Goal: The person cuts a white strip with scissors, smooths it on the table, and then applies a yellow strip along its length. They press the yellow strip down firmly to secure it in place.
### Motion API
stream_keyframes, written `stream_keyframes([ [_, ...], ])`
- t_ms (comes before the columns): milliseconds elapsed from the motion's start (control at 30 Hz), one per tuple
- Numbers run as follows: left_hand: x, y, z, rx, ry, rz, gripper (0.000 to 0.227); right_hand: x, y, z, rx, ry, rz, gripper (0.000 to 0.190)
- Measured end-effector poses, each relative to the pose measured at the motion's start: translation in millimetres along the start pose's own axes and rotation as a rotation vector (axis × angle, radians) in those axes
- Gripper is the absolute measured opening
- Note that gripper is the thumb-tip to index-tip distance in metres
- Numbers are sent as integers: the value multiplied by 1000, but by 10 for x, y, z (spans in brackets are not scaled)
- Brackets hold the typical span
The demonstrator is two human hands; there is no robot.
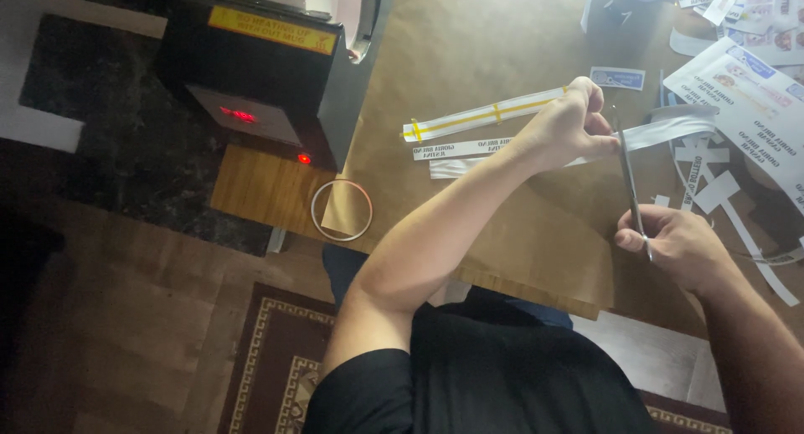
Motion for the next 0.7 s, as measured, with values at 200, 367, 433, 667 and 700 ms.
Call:
stream_keyframes([
  [200,16,9,6,11,22,8,55,-9,19,7,34,-81,5,34],
  [367,-21,8,27,-7,80,42,49,35,40,-14,30,-112,-38,33],
  [433,-61,-37,38,5,49,45,51,46,43,-58,-27,-180,-162,36],
  [667,-9,10,27,16,66,56,52,-31,76,-84,-49,-250,-222,46],
  [700,7,19,26,11,72,43,52,-73,93,-95,-37,-247,-210,45],
])
Point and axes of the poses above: each hand's wrist, its own y-axis away from the middle knuckle, its own z-axis out of the palm, x = y × z, the point moved 1 cm from there along -y, towards the middle knuckle, and after that the axes turned 5 degrees about -z, right-handed, at the moved point
